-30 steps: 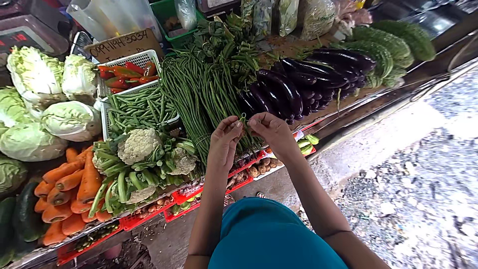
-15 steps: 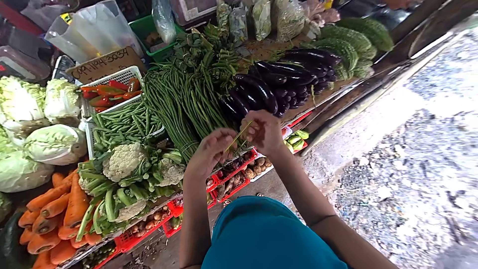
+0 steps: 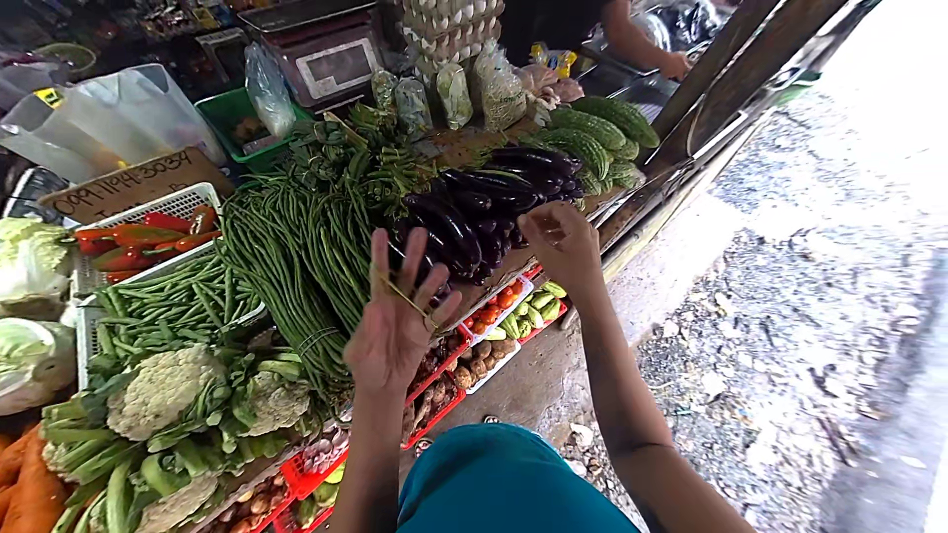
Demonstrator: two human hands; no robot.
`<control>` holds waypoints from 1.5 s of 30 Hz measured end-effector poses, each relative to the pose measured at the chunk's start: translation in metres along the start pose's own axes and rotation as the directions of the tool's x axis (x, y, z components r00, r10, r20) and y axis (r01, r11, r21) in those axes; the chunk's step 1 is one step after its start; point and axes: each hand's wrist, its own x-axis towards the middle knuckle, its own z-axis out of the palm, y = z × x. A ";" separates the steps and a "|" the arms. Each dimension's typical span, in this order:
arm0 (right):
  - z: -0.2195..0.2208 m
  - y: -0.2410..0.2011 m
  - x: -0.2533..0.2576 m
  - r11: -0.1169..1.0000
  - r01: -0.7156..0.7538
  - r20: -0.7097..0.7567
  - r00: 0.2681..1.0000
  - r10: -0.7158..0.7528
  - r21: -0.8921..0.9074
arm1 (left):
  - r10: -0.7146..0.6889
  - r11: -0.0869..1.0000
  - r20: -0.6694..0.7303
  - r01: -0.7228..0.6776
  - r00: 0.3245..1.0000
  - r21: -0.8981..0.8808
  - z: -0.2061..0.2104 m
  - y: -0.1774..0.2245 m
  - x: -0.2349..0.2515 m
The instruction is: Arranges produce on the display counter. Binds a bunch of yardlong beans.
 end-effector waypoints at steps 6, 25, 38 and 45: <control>0.010 0.094 0.030 0.917 -0.246 0.128 0.946 0.297 -0.315 | 0.256 0.963 -0.084 -0.246 0.963 0.113 -0.002 0.023 -0.017; 0.056 -0.098 -0.048 0.738 0.509 0.061 0.805 -0.591 0.442 | 0.106 0.723 -0.508 0.285 0.855 0.630 0.023 0.061 -0.074; 0.190 -0.118 -0.078 0.793 0.512 0.561 0.570 -0.601 0.329 | 0.781 0.602 -0.597 0.033 0.185 0.798 0.039 0.123 -0.143; 0.240 -0.127 -0.049 0.892 0.404 0.639 0.635 -0.434 0.204 | 0.470 0.879 -0.799 -0.111 0.375 0.465 0.027 0.132 -0.168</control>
